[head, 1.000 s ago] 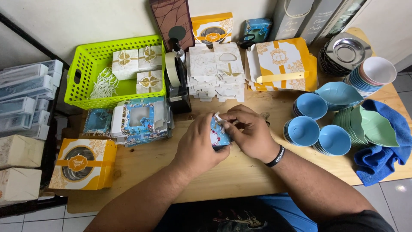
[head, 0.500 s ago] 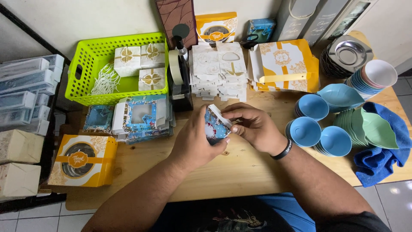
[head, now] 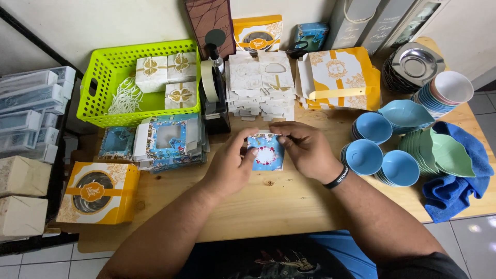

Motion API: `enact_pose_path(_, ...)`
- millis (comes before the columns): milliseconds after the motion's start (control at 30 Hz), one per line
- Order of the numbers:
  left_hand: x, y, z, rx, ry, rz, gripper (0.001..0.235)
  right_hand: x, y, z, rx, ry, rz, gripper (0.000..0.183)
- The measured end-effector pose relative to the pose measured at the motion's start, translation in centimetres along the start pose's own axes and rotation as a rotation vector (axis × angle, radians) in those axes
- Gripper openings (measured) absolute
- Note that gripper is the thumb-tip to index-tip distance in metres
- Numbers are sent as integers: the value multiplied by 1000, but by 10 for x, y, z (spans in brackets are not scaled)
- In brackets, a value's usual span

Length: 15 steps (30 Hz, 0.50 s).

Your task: The person assembles small gift boxes by folding and taping the cardboard packaging. They then use a small knife to trim the edges of green leaf-shaped bowls and stack them on the table.

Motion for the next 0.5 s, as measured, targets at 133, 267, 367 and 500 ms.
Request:
enact_pose_path(133, 2, 4, -2, -23, -18, -8, 41, 0, 12, -1, -19, -13, -35, 19)
enact_pose_path(267, -1, -13, -5, -47, -55, -201, 59, -8, 32, -6, -157, -136, -143, 15)
enact_pose_path(367, 17, 21, -6, -152, -69, -662, 72, -7, 38, -14, -354, -204, -234, 12)
enact_pose_path(500, 25, 55, 3, -306, -134, -1036, 71, 15, 44, -21, -515, 21, -189, 7)
Point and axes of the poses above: each hand's wrist, its own z-axis towards the middle knuckle, its own x-axis out of the palm, y = z × x, the point moved 5 cm from there along z, towards the middle knuckle, and after that the axes turned 9 degrees about x, right-handed, at the moved point
